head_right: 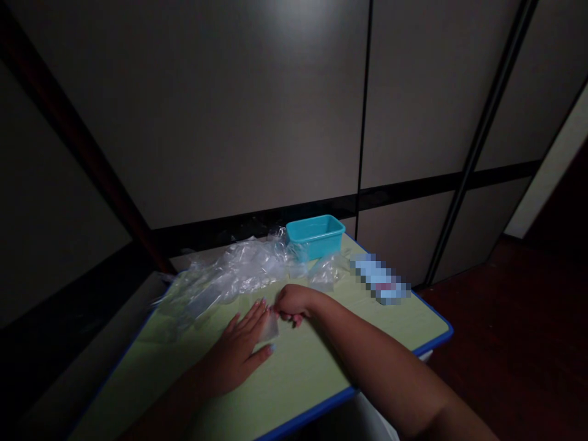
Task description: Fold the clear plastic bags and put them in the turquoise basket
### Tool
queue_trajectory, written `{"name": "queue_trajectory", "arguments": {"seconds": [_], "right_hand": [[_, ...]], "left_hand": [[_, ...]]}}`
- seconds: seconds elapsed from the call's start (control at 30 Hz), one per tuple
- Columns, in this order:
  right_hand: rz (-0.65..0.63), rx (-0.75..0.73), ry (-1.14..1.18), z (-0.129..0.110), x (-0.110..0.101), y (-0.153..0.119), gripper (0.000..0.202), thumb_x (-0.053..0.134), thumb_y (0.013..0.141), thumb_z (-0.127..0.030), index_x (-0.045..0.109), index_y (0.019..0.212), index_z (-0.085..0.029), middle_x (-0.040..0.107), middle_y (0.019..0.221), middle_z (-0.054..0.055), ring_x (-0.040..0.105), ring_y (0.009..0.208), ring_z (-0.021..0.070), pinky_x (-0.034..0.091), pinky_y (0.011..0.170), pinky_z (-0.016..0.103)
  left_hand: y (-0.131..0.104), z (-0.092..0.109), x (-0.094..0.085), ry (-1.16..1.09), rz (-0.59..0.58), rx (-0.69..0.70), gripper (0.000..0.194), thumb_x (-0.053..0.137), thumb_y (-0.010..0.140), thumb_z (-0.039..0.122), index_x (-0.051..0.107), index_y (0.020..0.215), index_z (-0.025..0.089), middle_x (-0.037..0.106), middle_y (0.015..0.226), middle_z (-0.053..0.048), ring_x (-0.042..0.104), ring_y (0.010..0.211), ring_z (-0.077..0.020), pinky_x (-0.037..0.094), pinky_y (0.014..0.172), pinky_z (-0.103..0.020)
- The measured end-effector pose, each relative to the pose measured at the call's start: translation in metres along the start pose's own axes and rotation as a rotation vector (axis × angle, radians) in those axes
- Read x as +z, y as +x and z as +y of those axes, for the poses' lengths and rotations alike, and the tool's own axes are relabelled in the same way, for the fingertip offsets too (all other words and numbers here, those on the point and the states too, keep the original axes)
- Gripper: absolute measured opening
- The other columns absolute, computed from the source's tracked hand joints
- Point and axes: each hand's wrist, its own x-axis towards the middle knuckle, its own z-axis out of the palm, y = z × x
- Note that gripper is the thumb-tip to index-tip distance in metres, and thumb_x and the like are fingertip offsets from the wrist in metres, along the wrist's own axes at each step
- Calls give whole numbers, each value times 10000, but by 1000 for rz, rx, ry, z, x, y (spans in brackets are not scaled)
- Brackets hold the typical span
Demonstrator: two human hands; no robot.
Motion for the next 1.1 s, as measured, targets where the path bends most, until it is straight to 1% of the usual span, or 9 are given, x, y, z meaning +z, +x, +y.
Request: {"name": "queue_trajectory", "arguments": {"seconds": [0.07,0.13,0.3,0.43,0.53,0.73,0.87,0.97,1.1], "right_hand": [[-40,4,-2,0,-1,-1,198,450,754,-113,481,560,-134,412,338,-82,380,244,54,387,298,153],[-51,8,2,0,-1,0,196,449,758,-120,477,565,-137,419,345,-82,389,250,56,393,302,155],[40,-38,60,4,4,5,158,472,743,-134,468,585,-144,425,355,-88,406,255,58,404,302,158],[93,-73,19,6,7,6,179,507,731,-164,463,558,-146,416,340,-89,389,238,55,386,281,156],[124,-83,-3,6,8,7,162,493,727,-147,460,569,-152,410,331,-96,383,229,52,381,279,149],[130,-108,-19,8,10,10,142,458,718,-123,446,582,-162,412,319,-95,434,240,78,389,280,157],[157,-106,-34,5,10,7,159,439,725,-97,450,579,-161,411,318,-94,421,234,74,383,282,157],[124,-60,-64,1,10,1,205,427,755,-101,454,559,-153,434,324,-79,425,239,73,388,296,158],[-22,-3,-74,-2,7,-4,259,437,786,-148,484,531,-136,504,365,-45,437,252,77,399,301,175]], "left_hand": [[0,-1,2,4,9,2,672,269,860,538,178,1406,157,99,1480,-86,58,1360,-224,157,1067,-470],[1,-2,4,6,20,5,683,270,857,544,167,1409,154,104,1479,-92,59,1360,-225,151,1068,-467],[1,-2,5,5,30,4,710,261,848,571,167,1408,145,101,1479,-100,57,1359,-232,151,1068,-464],[1,-1,3,6,33,0,720,266,845,575,170,1407,136,103,1477,-105,67,1358,-237,160,1067,-464],[1,0,3,4,42,0,719,266,846,574,170,1408,137,121,1473,-113,74,1356,-242,167,1064,-465],[0,1,3,7,28,-6,727,260,846,583,162,1409,134,102,1475,-104,63,1357,-238,168,1067,-458],[1,1,4,-1,38,-15,730,242,848,588,149,1412,133,104,1472,-108,67,1357,-239,157,1067,-469],[1,1,4,-8,38,-17,723,238,851,584,162,1409,131,106,1471,-113,74,1357,-239,152,1067,-476],[1,0,5,-11,41,-14,724,241,848,588,171,1408,134,116,1469,-117,77,1357,-243,158,1063,-479]]}}
